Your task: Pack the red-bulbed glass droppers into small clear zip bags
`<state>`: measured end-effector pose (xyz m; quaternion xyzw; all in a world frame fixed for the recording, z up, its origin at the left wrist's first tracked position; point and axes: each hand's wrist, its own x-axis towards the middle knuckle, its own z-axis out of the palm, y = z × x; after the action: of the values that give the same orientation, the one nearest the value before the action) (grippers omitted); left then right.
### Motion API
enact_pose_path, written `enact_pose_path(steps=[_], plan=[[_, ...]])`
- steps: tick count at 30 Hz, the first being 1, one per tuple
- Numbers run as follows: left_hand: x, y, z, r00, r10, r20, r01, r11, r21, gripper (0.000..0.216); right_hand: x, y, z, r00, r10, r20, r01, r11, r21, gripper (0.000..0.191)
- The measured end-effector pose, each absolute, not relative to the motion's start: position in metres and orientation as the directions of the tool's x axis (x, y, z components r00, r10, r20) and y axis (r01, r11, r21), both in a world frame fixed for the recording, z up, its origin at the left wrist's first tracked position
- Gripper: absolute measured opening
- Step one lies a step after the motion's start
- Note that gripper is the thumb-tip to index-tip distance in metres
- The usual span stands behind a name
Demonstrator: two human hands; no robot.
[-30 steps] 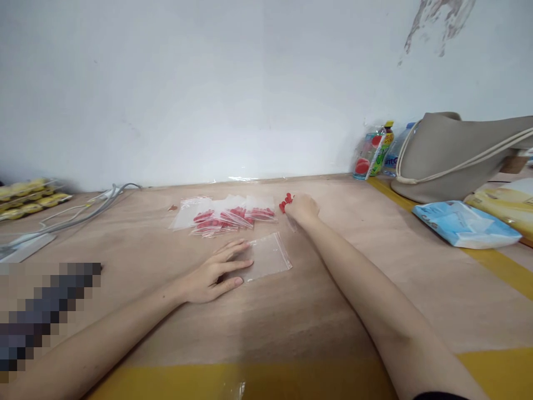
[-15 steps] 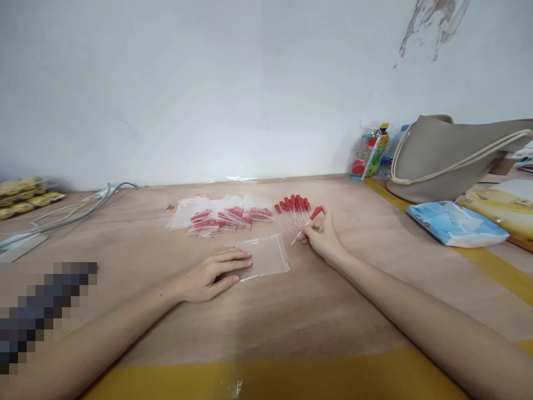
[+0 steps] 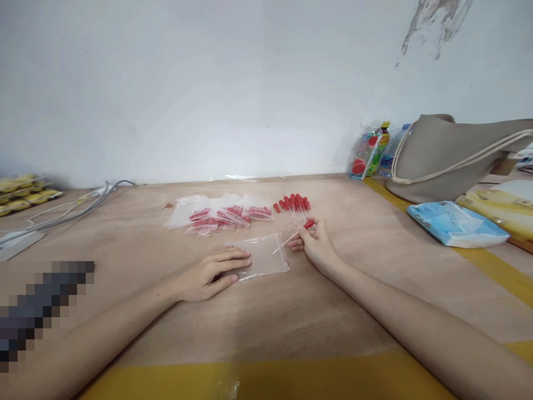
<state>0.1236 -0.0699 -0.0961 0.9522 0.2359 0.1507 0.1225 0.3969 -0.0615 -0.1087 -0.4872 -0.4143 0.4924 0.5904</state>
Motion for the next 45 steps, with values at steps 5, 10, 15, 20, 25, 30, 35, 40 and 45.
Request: enact_pose_path(steps=[5,10,15,20,25,30,35,40,45], plan=[[0.123,-0.07,-0.097,0.844,0.486,0.228,0.414,-0.859,0.301,0.038,0.413,-0.055,-0.115,0.323,0.943,0.086,-0.096,0.123,-0.988,0.047],[0.123,-0.069,-0.097,0.845,0.485,0.227,0.413,-0.86,0.3,0.038,0.417,-0.054,-0.115,0.335,0.937,0.096,-0.083,0.131,-0.988,0.049],[0.123,-0.07,-0.096,0.837,0.498,0.225,0.42,-0.85,0.318,0.041,0.404,-0.063,-0.111,0.217,0.976,0.016,-0.19,0.058,-0.98,0.043],[0.123,-0.072,-0.095,0.823,0.529,0.206,0.453,-0.831,0.322,0.05,0.401,-0.069,-0.114,0.097,0.995,0.008,-0.248,0.032,-0.968,0.035],[0.123,-0.073,-0.095,0.814,0.548,0.191,0.47,-0.816,0.337,0.051,0.405,-0.071,-0.114,-0.121,0.988,0.097,-0.013,0.096,-0.995,0.034],[0.124,-0.073,-0.094,0.819,0.529,0.223,0.435,-0.826,0.359,0.051,0.414,-0.067,-0.115,-0.374,0.912,0.166,0.074,0.208,-0.975,0.028],[0.124,-0.071,-0.095,0.818,0.519,0.249,0.412,-0.83,0.376,0.051,0.411,-0.064,-0.111,-0.488,0.828,0.276,-0.019,0.306,-0.952,0.02],[0.125,-0.071,-0.093,0.825,0.505,0.252,0.392,-0.834,0.388,0.051,0.402,-0.066,-0.11,-0.509,0.848,0.145,0.057,0.201,-0.978,0.024],[0.125,-0.069,-0.094,0.795,0.529,0.298,0.394,-0.822,0.411,0.05,0.406,-0.059,-0.106,-0.483,0.868,0.112,0.178,0.223,-0.959,0.029]])
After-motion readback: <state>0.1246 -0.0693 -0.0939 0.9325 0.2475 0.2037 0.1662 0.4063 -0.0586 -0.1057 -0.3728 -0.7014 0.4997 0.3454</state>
